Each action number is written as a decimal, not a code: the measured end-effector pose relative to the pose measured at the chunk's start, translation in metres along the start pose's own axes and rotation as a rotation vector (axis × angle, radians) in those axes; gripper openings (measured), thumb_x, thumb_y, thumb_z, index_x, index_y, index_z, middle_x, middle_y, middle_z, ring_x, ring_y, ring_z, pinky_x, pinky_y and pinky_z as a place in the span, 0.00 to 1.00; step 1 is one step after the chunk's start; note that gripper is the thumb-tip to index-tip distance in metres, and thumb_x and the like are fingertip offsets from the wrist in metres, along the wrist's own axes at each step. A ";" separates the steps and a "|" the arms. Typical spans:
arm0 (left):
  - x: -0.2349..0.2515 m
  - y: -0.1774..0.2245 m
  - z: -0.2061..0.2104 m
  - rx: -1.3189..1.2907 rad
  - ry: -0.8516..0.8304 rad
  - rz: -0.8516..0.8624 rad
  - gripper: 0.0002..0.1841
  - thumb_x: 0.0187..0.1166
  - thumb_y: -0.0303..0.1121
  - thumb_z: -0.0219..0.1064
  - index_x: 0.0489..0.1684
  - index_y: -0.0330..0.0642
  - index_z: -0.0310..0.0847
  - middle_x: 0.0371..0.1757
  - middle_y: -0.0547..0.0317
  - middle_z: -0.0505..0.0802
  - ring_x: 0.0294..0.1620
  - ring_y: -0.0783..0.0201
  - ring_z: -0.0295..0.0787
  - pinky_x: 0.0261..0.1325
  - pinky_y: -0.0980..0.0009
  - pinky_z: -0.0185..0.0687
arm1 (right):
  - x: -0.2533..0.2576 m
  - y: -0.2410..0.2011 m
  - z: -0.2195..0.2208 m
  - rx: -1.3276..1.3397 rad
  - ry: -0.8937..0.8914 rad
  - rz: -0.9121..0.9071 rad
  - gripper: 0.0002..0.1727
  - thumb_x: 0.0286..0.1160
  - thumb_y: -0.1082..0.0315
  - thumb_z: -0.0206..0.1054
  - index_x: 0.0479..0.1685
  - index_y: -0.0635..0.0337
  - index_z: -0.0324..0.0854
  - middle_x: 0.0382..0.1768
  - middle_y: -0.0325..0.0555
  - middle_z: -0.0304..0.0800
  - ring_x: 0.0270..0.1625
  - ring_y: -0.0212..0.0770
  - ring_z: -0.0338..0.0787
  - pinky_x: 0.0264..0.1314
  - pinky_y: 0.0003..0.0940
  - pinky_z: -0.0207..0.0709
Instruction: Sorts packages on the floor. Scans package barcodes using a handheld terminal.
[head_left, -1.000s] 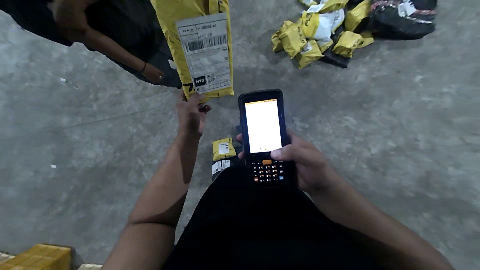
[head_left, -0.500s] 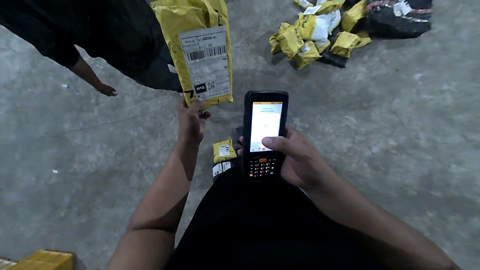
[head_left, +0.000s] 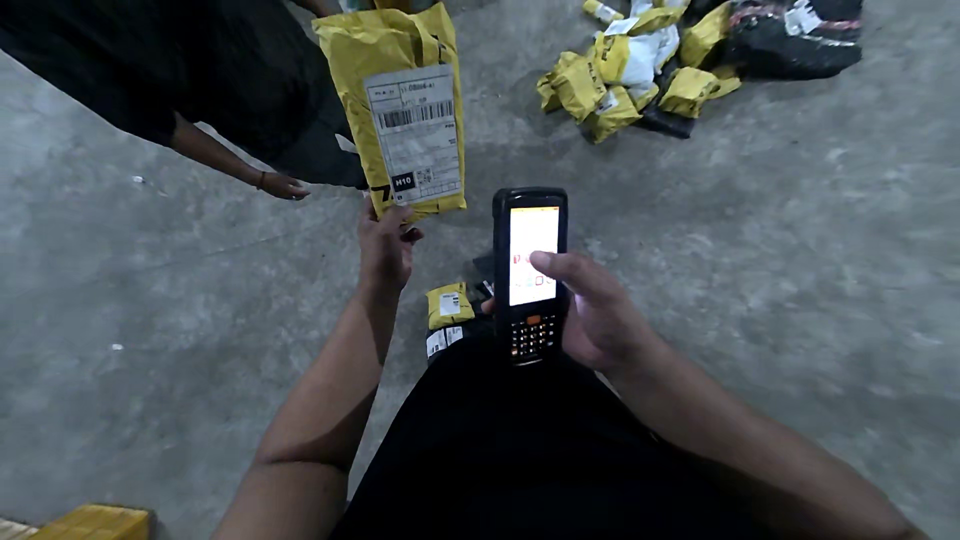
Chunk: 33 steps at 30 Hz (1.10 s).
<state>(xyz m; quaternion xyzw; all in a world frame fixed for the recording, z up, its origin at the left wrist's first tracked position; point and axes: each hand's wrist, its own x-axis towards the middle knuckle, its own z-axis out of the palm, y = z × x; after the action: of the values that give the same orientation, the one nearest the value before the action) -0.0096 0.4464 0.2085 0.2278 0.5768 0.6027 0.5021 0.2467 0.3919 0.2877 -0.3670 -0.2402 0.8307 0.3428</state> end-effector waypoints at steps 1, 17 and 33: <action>0.000 0.000 0.000 -0.002 0.000 0.002 0.23 0.76 0.25 0.64 0.71 0.46 0.66 0.50 0.54 0.89 0.39 0.61 0.90 0.37 0.65 0.89 | 0.000 0.000 -0.001 0.011 -0.018 0.012 0.32 0.78 0.49 0.61 0.78 0.54 0.66 0.58 0.64 0.88 0.56 0.60 0.93 0.58 0.57 0.89; 0.006 0.005 -0.002 -0.075 0.024 0.028 0.23 0.78 0.24 0.63 0.72 0.47 0.65 0.49 0.54 0.87 0.40 0.61 0.89 0.39 0.64 0.89 | -0.010 0.016 -0.002 0.318 -0.331 0.084 0.36 0.92 0.43 0.27 0.76 0.58 0.70 0.63 0.68 0.85 0.58 0.60 0.91 0.59 0.52 0.88; 0.007 0.000 -0.016 -0.055 0.050 0.021 0.26 0.75 0.27 0.65 0.73 0.48 0.66 0.52 0.54 0.89 0.40 0.61 0.90 0.38 0.64 0.89 | -0.013 -0.010 -0.002 0.092 -0.260 -0.103 0.37 0.71 0.65 0.54 0.87 0.45 0.55 0.76 0.63 0.75 0.62 0.59 0.89 0.56 0.53 0.88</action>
<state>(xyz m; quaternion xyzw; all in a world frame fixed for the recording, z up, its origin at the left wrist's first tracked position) -0.0262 0.4444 0.2027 0.2049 0.5702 0.6291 0.4870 0.2590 0.3892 0.2989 -0.2274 -0.2626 0.8628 0.3673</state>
